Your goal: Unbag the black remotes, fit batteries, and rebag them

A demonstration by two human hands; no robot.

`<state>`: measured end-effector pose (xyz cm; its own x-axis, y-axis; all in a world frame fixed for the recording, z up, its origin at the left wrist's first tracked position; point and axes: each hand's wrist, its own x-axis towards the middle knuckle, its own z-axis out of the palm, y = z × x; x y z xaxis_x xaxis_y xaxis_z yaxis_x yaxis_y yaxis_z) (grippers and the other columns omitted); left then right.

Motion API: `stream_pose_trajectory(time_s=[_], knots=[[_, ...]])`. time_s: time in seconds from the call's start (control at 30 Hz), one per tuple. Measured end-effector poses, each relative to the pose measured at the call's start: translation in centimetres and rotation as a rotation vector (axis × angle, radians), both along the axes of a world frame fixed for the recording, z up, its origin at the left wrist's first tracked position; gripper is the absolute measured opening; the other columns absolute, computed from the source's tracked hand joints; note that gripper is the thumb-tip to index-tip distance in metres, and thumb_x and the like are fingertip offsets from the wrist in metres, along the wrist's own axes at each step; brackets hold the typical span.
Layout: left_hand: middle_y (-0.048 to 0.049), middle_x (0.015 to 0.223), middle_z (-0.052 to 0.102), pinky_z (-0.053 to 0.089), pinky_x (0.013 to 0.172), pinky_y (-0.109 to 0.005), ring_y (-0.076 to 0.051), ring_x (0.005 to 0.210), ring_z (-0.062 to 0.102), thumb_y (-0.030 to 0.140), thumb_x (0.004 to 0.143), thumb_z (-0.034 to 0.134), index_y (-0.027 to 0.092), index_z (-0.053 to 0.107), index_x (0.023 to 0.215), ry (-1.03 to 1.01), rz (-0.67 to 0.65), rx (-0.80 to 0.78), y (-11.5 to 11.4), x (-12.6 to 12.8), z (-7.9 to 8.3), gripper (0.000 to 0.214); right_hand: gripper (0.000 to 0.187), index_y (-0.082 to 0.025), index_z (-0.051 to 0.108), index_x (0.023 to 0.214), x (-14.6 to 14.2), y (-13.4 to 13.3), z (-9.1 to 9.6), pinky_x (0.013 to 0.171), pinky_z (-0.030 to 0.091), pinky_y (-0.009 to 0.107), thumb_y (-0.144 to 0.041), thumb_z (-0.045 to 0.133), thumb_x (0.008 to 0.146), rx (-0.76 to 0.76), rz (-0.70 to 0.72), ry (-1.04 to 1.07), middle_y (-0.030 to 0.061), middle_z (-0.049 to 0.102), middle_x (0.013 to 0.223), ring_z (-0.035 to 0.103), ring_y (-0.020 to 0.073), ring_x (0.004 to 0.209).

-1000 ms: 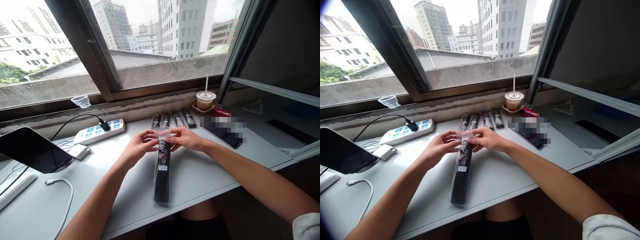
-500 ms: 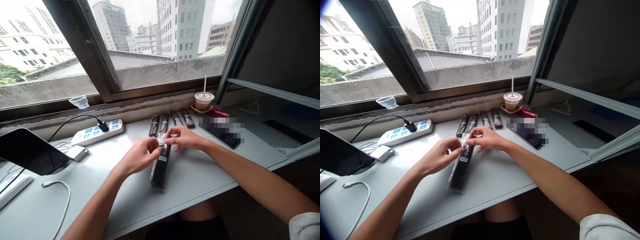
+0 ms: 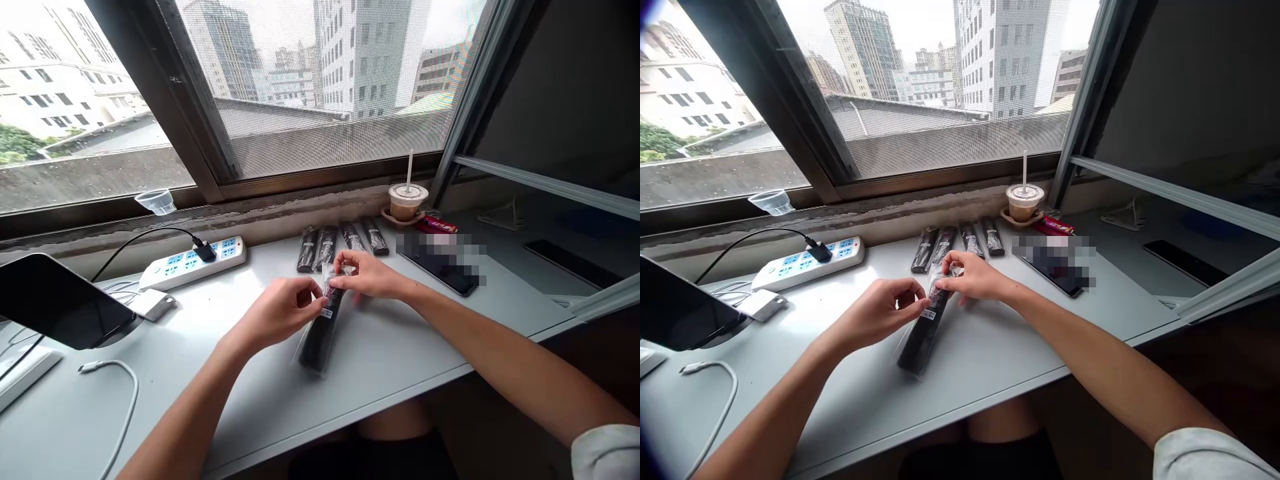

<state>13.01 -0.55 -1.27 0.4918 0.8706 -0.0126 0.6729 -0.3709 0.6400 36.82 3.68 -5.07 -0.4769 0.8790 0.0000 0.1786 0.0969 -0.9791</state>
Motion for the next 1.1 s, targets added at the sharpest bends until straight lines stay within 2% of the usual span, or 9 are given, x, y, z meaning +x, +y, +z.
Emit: stream_pose_trajectory(time_s=[0.2, 0.3, 0.4, 0.47, 0.57, 0.67, 0.8, 0.93, 1.1], knots=[[0.0017, 0.067, 0.057, 0.034, 0.056, -0.027, -0.014, 0.061, 0.045, 0.054, 0.098, 0.061, 0.022, 0.067, 0.085, 0.017, 0.024, 0.086, 0.1, 0.0, -0.4, 0.035, 0.043, -0.024, 0.056, 0.094, 0.4, -0.1, 0.5, 0.047, 0.058, 0.023, -0.048, 0.088, 0.077, 0.012, 0.053, 0.026, 0.0035, 0.061, 0.105, 0.062, 0.0172, 0.081], [-0.0059, 0.104, 0.07, 0.047, 0.063, -0.027, -0.018, 0.08, 0.064, 0.057, 0.096, 0.066, 0.023, 0.063, 0.11, -0.15, 0.097, 0.043, -0.1, 0.4, -0.6, 0.037, 0.035, -0.022, 0.062, 0.094, 0.6, -0.1, 0.9, 0.052, 0.061, 0.025, -0.049, 0.081, 0.083, 0.014, 0.064, 0.053, 0.0044, 0.06, 0.104, 0.06, 0.0197, 0.09], [-0.0126, 0.141, 0.06, 0.057, 0.075, -0.032, -0.023, 0.101, 0.073, 0.059, 0.094, 0.069, 0.03, 0.044, 0.145, -0.355, 0.169, -0.13, -0.3, 1.1, -1.0, 0.064, 0.025, -0.021, 0.07, 0.096, 0.5, 0.0, 0.8, 0.055, 0.062, 0.026, -0.044, 0.073, 0.089, 0.022, 0.072, 0.074, 0.0052, 0.063, 0.103, 0.061, 0.021, 0.094], [-0.0118, 0.137, 0.063, 0.058, 0.079, -0.034, -0.023, 0.099, 0.074, 0.059, 0.094, 0.068, 0.031, 0.044, 0.148, -0.424, 0.184, -0.2, -0.3, 1.5, -1.2, 0.065, 0.022, -0.02, 0.073, 0.099, 0.4, 0.2, 0.5, 0.055, 0.061, 0.026, -0.04, 0.072, 0.09, 0.042, 0.095, 0.071, 0.005, 0.066, 0.1, 0.062, 0.0193, 0.087], [-0.0081, 0.115, 0.072, 0.053, 0.075, -0.031, -0.022, 0.09, 0.073, 0.052, 0.093, 0.068, 0.025, 0.063, 0.127, -0.458, 0.208, -0.185, 0.4, 1.4, -1.4, 0.044, 0.029, -0.022, 0.074, 0.114, 0.7, 0.9, 0.3, 0.058, 0.06, 0.028, -0.038, 0.074, 0.089, 0.096, 0.106, 0.07, 0.0057, 0.071, 0.105, 0.066, 0.0185, 0.083], [-0.0062, 0.098, 0.076, 0.048, 0.067, -0.029, -0.021, 0.08, 0.068, 0.045, 0.088, 0.069, 0.02, 0.072, 0.107, -0.433, 0.335, -0.114, 2.0, 0.2, -0.9, 0.031, 0.033, -0.025, 0.07, 0.125, 2.1, 1.9, 0.5, 0.072, 0.06, 0.034, -0.038, 0.069, 0.095, 0.291, -0.132, -0.017, 0.0075, 0.072, 0.116, 0.07, 0.0228, 0.096], [-0.0081, 0.1, 0.078, 0.049, 0.072, -0.032, -0.023, 0.081, 0.068, 0.045, 0.081, 0.068, 0.018, 0.076, 0.11, -0.305, 0.514, -0.021, 4.9, -2.0, 0.1, 0.04, 0.027, -0.019, 0.073, 0.121, 4.2, 2.9, 0.7, 0.105, 0.051, 0.047, -0.028, 0.063, 0.097, 0.623, -0.458, -0.535, 0.014, 0.073, 0.121, 0.066, 0.0322, 0.119], [-0.0096, 0.096, 0.078, 0.05, 0.077, -0.034, -0.025, 0.085, 0.069, 0.041, 0.07, 0.077, 0.015, 0.077, 0.109, -0.222, 0.557, -0.007, 7.7, -3.2, -0.2, 0.047, 0.049, -0.014, 0.065, 0.143, 5.1, 2.9, 0.1, 0.112, 0.045, 0.054, -0.027, 0.063, 0.096, 0.512, -0.418, -0.927, 0.0236, 0.062, 0.145, 0.058, 0.0436, 0.133], [-0.013, 0.111, 0.078, 0.052, 0.078, -0.034, -0.025, 0.088, 0.071, 0.032, 0.07, 0.072, 0.014, 0.075, 0.119, -0.173, 0.559, 0.046, 10.2, -3.4, -2.0, 0.052, 0.058, -0.016, 0.067, 0.144, 5.6, 3.1, -0.8, 0.108, 0.049, 0.049, -0.011, 0.064, 0.086, 0.511, -0.351, -0.985, 0.0231, 0.055, 0.154, 0.06, 0.0429, 0.133]])
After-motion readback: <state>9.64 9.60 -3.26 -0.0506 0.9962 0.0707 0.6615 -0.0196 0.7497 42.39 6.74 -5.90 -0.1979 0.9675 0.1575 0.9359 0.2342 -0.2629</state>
